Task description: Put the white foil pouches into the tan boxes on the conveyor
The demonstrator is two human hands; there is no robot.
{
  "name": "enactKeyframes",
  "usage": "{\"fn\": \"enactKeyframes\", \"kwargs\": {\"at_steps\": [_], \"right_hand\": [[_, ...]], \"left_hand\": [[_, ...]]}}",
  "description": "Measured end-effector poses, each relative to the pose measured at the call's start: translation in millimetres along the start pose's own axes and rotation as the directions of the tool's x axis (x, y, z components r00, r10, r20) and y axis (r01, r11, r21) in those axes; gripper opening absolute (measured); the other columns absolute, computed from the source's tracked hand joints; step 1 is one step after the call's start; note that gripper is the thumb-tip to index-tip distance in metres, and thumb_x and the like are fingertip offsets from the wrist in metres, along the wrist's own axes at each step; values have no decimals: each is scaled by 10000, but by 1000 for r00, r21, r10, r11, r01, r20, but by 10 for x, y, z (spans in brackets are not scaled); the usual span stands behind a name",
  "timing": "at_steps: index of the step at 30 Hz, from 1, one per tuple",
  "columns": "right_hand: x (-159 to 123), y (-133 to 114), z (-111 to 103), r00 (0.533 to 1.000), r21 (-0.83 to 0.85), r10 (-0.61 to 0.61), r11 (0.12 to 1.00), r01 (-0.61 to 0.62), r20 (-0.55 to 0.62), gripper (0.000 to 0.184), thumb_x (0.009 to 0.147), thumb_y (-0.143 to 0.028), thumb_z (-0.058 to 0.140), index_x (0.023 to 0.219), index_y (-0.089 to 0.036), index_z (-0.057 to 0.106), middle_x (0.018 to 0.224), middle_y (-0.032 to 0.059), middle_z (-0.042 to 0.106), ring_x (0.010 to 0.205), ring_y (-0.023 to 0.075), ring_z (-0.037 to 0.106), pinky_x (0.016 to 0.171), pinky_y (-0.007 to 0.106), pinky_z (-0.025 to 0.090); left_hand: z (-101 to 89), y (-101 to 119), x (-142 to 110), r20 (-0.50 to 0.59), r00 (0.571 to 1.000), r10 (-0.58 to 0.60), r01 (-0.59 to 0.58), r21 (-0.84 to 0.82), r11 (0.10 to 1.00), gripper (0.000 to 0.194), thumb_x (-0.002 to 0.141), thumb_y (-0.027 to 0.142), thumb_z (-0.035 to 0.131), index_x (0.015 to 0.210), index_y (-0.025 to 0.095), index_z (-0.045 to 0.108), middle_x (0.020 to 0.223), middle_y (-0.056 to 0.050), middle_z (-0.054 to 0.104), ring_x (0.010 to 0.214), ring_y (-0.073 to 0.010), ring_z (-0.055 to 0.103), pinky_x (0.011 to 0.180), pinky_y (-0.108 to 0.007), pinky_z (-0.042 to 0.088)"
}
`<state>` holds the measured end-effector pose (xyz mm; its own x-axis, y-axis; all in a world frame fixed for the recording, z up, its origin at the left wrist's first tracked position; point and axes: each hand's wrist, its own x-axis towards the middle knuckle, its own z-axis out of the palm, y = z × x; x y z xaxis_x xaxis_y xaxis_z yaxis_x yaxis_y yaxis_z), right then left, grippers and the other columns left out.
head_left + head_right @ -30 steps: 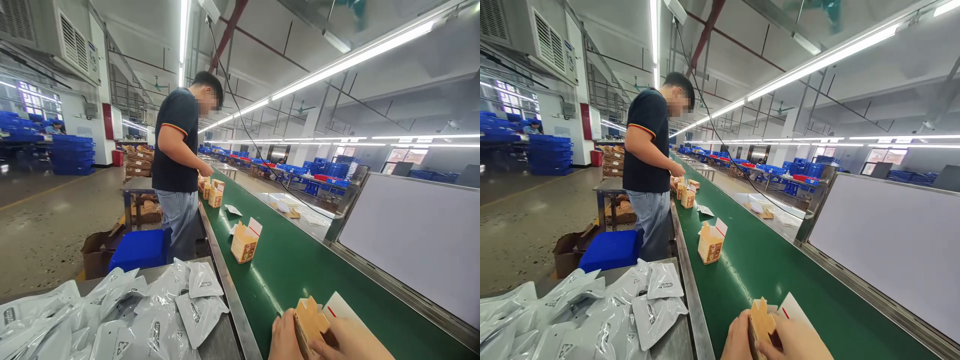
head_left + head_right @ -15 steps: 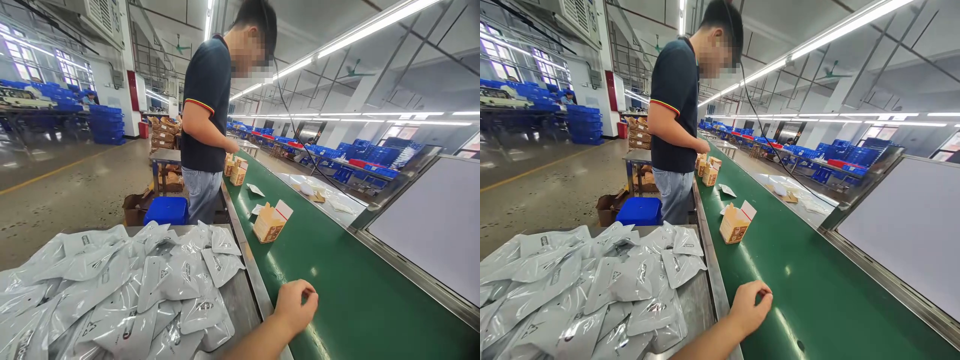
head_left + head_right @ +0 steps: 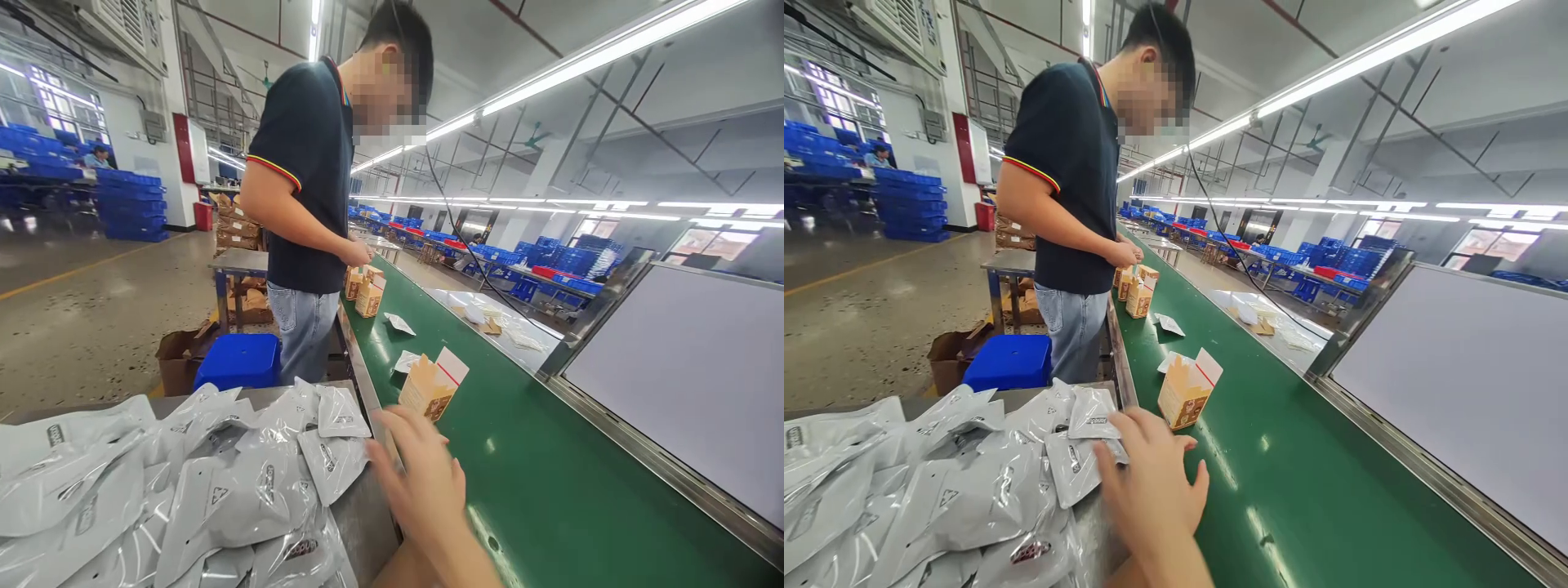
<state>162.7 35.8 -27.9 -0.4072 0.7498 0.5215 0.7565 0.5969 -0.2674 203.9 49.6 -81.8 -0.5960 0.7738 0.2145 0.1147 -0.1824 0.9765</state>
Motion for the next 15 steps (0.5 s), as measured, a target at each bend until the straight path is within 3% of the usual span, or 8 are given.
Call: {"fn": "enactKeyframes", "kwargs": {"at_steps": [2,5,7,9,12,15], "right_hand": [[272,-284,158,984,45,-15,999,7,179,511,882,-494,516,1332,-253,496,1339,138,491,1187,296,494,899,479,472],[542,-521,498,936,21,50,998,-61,348,593,832,-485,593,1352,-227,477,1335,236,463,1105,431,530,762,605,468],[590,-531,684,931,5,54,998,-60,362,491,803,-383,640,1257,-213,563,1239,218,541,1007,414,582,710,564,491],[574,-480,759,937,14,33,999,-41,349,431,758,-221,653,1184,-202,593,1120,164,607,942,351,612,704,470,515],[526,-375,598,965,39,8,999,-19,262,428,703,-79,600,1124,-158,582,966,106,644,863,278,623,703,381,527],[476,-171,85,997,76,-47,996,42,66,412,712,-110,589,1112,-206,570,1146,77,590,977,241,588,813,353,515]], "left_hand": [[-12,-56,97,-76,994,81,-76,63,995,339,721,206,462,1015,121,608,1042,-132,609,1031,-239,561,919,-375,477],[-1,-150,220,-214,948,235,-177,258,950,454,715,180,561,1159,118,485,1171,-174,558,1138,-293,528,982,-478,422],[29,-194,249,-232,937,261,-172,343,923,624,679,212,653,1241,129,395,1242,-193,512,1182,-325,499,991,-515,407],[67,-207,233,-182,953,244,-163,373,914,801,622,229,730,1306,157,321,1306,-192,469,1222,-347,465,1011,-547,380],[111,-166,197,-97,977,190,-145,352,925,918,583,213,769,1357,199,275,1373,-171,421,1277,-361,411,1066,-581,306],[125,-104,229,-38,992,117,-104,251,962,839,650,231,724,1373,199,299,1427,-167,361,1354,-396,292,1103,-581,250]]}}
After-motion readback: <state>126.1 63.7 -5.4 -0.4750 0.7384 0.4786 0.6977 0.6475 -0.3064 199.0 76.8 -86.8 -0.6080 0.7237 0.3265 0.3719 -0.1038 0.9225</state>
